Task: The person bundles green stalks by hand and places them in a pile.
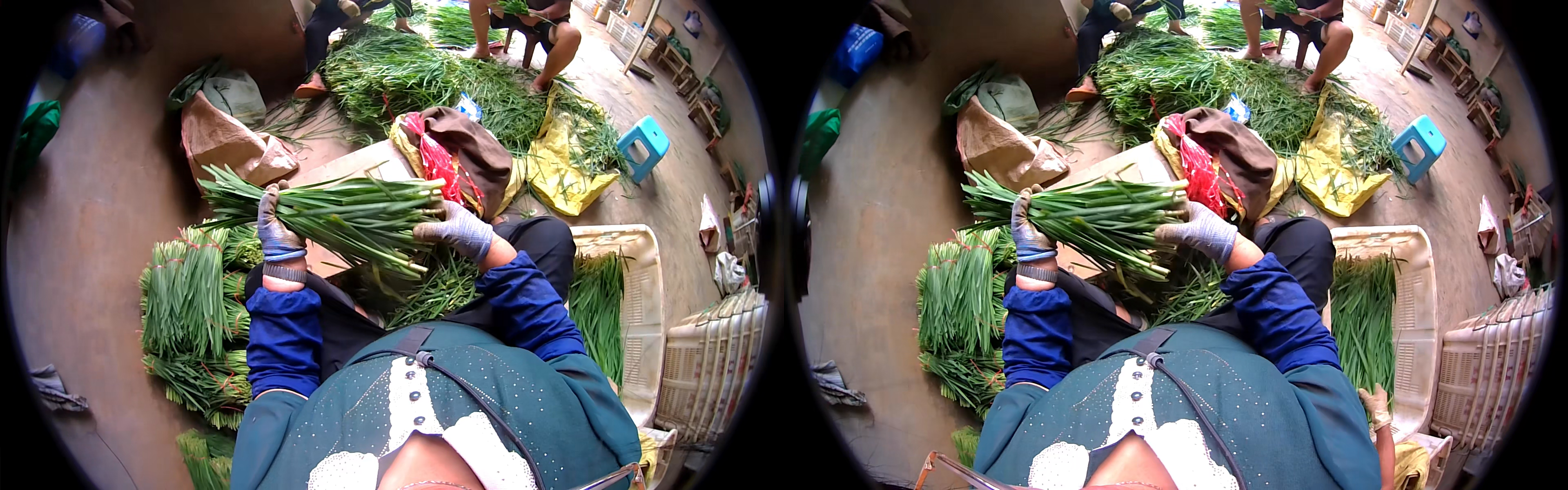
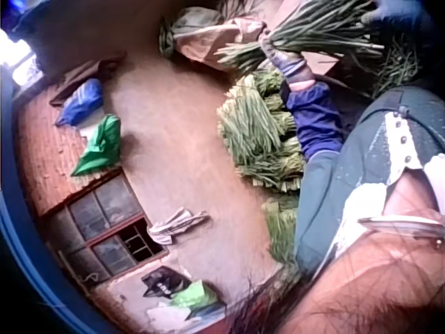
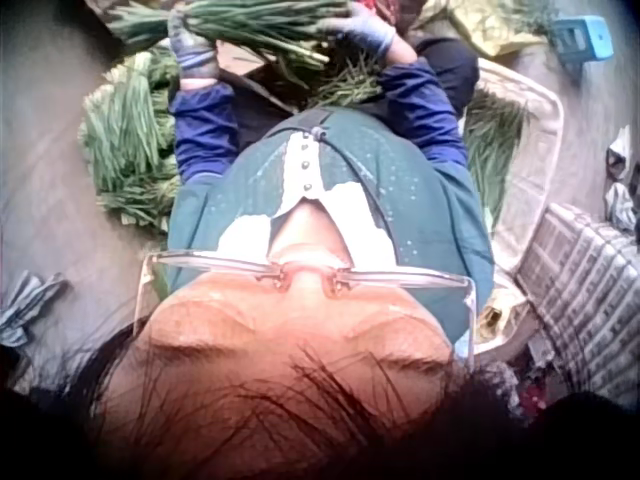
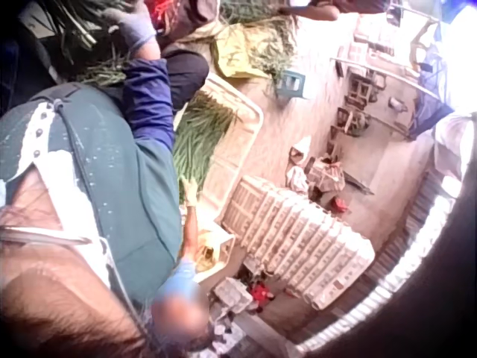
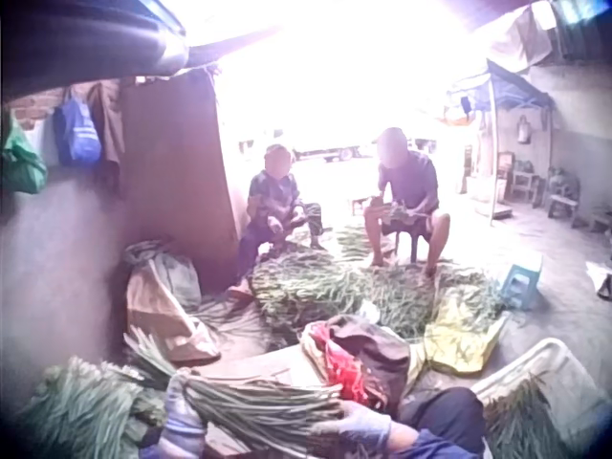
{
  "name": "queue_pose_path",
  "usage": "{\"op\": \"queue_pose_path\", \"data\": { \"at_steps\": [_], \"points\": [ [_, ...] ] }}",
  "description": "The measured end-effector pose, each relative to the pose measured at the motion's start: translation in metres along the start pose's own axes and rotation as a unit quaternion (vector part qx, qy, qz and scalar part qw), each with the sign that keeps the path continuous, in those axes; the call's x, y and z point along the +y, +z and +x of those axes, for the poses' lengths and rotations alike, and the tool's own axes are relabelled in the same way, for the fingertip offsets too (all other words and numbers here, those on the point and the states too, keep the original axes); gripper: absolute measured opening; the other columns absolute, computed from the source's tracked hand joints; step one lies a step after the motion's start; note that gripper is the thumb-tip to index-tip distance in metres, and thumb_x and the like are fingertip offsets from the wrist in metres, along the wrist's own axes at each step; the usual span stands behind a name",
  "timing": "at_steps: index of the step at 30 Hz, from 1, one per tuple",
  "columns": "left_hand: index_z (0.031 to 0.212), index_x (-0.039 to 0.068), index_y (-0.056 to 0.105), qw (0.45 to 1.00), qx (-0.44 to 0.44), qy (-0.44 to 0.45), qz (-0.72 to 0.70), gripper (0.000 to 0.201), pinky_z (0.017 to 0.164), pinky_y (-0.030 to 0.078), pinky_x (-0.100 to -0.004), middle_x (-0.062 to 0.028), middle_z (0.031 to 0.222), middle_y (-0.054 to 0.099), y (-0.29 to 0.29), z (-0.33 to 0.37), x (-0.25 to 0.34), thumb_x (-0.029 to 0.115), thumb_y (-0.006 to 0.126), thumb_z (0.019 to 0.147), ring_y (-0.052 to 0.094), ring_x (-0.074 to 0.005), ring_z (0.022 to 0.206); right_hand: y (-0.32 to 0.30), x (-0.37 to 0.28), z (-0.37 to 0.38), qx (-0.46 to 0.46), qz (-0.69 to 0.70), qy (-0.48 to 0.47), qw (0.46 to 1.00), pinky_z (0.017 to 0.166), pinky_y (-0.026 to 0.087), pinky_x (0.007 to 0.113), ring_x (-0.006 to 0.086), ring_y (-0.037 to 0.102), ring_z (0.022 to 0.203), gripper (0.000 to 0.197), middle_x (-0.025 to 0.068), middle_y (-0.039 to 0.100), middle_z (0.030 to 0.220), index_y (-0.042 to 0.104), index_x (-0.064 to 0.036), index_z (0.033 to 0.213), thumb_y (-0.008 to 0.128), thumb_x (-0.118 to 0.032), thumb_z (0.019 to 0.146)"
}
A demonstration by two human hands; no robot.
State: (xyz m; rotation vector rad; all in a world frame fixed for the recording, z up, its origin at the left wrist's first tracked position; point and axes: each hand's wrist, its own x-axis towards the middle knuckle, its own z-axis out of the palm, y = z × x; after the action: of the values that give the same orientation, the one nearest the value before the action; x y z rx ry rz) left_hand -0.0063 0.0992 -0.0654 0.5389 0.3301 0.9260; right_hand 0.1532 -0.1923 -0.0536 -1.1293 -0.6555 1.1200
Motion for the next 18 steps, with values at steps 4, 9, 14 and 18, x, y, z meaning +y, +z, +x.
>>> {"op": "queue_pose_path", "data": {
  "at_steps": [4,9,14,18],
  "points": [
    [0.103,0.006,0.061,1.000,-0.008,-0.008,0.019,0.015,0.090,0.053,-0.0371,-0.0086,0.105,0.067,0.001,0.001,-0.001,0.014,0.065,0.091,0.063,-0.0193,0.099,-0.008,0.003,0.006,0.007,-0.028,0.010,1.000,0.089,0.051,0.031,0.0151,0.063,0.097,0.052,0.0059,0.068,0.108,0.061,0.0002,0.123,0.079,-0.012,0.076],
    [0.103,0.005,0.061,0.999,0.001,-0.019,0.044,0.016,0.087,0.054,-0.0370,-0.0078,0.103,0.066,0.009,-0.004,-0.004,0.013,0.065,0.090,0.063,-0.0192,0.093,-0.010,0.009,0.014,0.046,-0.132,-0.077,0.987,0.091,0.050,0.033,0.0171,0.062,0.101,0.052,0.0063,0.066,0.115,0.058,-0.0007,0.126,0.075,-0.004,0.077],
    [0.104,0.003,0.062,0.998,0.003,-0.034,0.056,0.018,0.086,0.054,-0.0373,-0.0092,0.102,0.067,0.010,-0.002,-0.002,0.011,0.065,0.089,0.064,-0.0206,0.092,-0.001,0.023,0.012,0.065,-0.071,-0.061,0.994,0.083,0.052,0.031,0.0155,0.064,0.092,0.038,0.0072,0.069,0.105,0.064,0.0006,0.115,0.073,-0.006,0.079],
    [0.100,0.002,0.064,0.996,0.007,-0.072,0.050,0.015,0.084,0.055,-0.0375,-0.0096,0.098,0.068,0.013,-0.010,0.002,0.012,0.065,0.088,0.064,-0.0218,0.089,-0.006,0.022,0.015,0.128,0.066,-0.031,0.989,0.079,0.054,0.029,0.0159,0.066,0.086,0.034,0.0080,0.070,0.101,0.064,0.0020,0.112,0.071,-0.006,0.080]
  ]
}}
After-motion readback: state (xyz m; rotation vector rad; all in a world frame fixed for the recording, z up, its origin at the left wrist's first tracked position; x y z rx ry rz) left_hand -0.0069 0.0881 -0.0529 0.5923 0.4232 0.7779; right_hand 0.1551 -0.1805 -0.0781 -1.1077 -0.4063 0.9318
